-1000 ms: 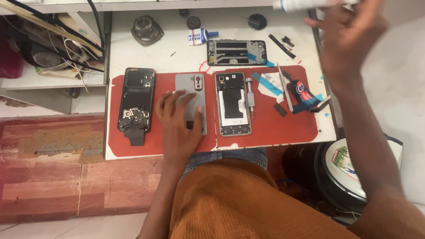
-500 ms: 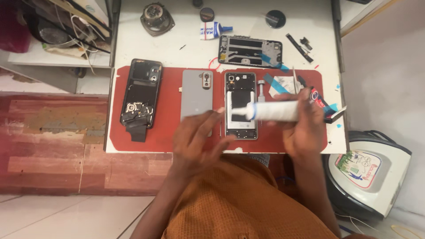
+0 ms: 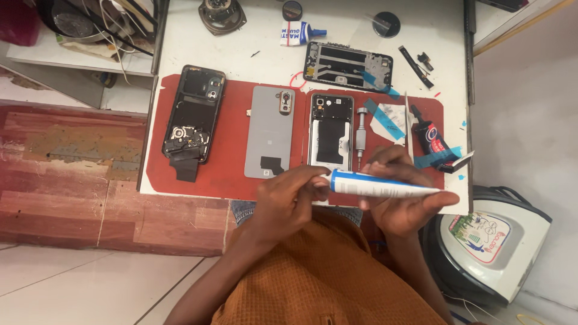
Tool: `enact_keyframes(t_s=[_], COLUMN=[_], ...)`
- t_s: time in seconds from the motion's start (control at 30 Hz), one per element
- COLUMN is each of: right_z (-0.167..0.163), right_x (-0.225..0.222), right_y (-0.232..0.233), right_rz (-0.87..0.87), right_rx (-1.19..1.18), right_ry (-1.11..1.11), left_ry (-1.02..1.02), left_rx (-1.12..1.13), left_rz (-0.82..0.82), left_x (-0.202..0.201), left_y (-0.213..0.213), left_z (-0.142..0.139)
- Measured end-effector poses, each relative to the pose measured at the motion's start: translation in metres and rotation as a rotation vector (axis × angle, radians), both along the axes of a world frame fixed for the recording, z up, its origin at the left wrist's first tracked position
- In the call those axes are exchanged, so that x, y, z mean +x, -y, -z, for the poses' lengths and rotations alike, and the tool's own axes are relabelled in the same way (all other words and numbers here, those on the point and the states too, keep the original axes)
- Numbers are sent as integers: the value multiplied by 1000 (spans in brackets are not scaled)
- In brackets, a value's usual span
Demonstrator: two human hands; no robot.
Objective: The person uses a blue electric screwdriver to remove screws from the back of a disassembled smartphone. After removing the screws, the person sets the phone down and picks up a tube of adhesive, removing the cap.
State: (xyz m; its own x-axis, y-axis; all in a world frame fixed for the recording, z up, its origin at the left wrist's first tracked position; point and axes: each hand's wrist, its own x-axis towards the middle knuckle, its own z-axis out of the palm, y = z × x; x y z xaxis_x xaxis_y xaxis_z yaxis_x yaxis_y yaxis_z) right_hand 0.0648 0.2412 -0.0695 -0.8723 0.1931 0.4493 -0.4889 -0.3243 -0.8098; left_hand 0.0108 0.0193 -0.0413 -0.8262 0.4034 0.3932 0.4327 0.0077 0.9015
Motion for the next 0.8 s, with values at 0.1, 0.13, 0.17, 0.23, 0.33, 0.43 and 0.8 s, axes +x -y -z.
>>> enact_keyframes(t_s=[0.1,0.13,0.17,0.23,0.33,0.43,0.8], right_z=[-12,-17,-21,-28,-29,-25,-48], right_x=[1,2,2,4,3,-4,-21], right_y=[-1,-2,-3,-3,-4,-7,-20], right_rz=[211,271,291,329,426,402,342], right_rx=[323,412,414,417,419,209,-531], right_ry=[-1,19,51,117,103,79,208], left_ry=[88,134,178,57,-39,-203,-145], left_rx=[-14,15,45,-21,-170,-176,-615], left_rz=[71,84,97,91,74,-27,-474], left_x=[2,4,4,3,-4,-16,-58], left_y=[-4,-5,-4,-3,-2,8,64], left_z=[0,-1,-1,-4,-8,-13,-9])
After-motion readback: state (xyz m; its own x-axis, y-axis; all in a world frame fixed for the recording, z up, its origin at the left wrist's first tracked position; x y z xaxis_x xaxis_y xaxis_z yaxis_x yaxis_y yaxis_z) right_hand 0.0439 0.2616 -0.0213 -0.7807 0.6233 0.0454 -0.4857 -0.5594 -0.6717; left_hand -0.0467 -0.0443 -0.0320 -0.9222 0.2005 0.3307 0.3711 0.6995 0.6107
